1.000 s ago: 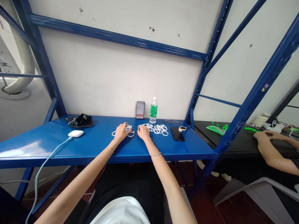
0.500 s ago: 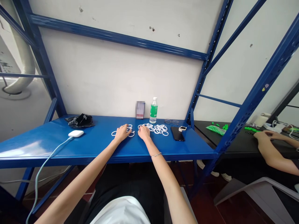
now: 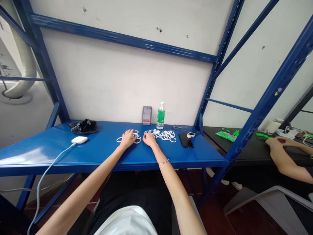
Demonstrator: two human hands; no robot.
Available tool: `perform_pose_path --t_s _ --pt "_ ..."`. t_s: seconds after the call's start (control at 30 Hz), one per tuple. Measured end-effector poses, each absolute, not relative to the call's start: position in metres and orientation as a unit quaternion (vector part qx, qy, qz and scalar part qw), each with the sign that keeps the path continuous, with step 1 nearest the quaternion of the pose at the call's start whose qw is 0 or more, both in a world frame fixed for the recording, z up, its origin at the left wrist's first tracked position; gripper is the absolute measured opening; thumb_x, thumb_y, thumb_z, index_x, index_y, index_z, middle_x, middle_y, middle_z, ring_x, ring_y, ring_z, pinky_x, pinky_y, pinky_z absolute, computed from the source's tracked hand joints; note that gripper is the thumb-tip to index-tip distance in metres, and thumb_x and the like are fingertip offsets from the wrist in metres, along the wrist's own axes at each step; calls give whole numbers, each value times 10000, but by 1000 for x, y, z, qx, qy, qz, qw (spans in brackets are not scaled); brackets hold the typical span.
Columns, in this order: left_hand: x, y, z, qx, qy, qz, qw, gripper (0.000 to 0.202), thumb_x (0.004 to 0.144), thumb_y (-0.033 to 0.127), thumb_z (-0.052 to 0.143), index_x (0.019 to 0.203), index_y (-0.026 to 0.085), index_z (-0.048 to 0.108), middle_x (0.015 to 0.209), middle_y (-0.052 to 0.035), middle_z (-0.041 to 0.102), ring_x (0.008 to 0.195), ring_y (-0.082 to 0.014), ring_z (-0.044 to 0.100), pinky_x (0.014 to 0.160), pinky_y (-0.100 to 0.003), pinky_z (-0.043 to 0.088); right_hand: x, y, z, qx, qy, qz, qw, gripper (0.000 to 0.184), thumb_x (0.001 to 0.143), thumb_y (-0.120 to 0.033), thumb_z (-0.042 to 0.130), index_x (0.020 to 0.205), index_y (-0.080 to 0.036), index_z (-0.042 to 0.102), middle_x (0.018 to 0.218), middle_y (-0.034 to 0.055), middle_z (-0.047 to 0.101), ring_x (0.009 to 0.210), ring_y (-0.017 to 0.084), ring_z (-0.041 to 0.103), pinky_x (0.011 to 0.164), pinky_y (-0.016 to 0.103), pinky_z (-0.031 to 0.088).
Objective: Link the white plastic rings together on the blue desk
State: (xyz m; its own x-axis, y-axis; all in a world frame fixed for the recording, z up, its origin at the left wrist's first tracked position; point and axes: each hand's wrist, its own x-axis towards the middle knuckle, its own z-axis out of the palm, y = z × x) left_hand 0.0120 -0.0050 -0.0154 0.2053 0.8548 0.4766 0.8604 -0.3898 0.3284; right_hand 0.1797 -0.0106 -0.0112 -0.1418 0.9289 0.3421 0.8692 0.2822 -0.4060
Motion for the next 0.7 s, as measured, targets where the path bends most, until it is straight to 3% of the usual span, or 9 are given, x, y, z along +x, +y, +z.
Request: perform_pose_path --t_s 0.2,0.43,0.7 --pt "12 -6 -13 -788 -525 -322 6 251 897 243 441 1112 161 542 1173 -137 590 1128 -285 504 915 -412 414 173 -11 -9 -540 -780 88 302 89 822 -123 535 821 -180 604 831 10 611 768 129 561 729 246 441" --pt "13 -6 -12 -797 -504 -333 4 222 885 232 456 1075 176 555 1150 -113 597 1122 -275 507 914 -403 419 180 -8 -12 -554 -767 69 316 186 770 -47 478 783 -197 588 885 36 614 904 182 526 802 299 416" --pt "13 -4 -13 -800 -500 -331 2 213 887 230 454 1064 188 565 1133 -113 601 1118 -280 513 903 -404 426 182 -4 -16 -555 -773 71 299 285 686 39 434 758 -193 583 825 25 575 859 174 504 767 278 402"
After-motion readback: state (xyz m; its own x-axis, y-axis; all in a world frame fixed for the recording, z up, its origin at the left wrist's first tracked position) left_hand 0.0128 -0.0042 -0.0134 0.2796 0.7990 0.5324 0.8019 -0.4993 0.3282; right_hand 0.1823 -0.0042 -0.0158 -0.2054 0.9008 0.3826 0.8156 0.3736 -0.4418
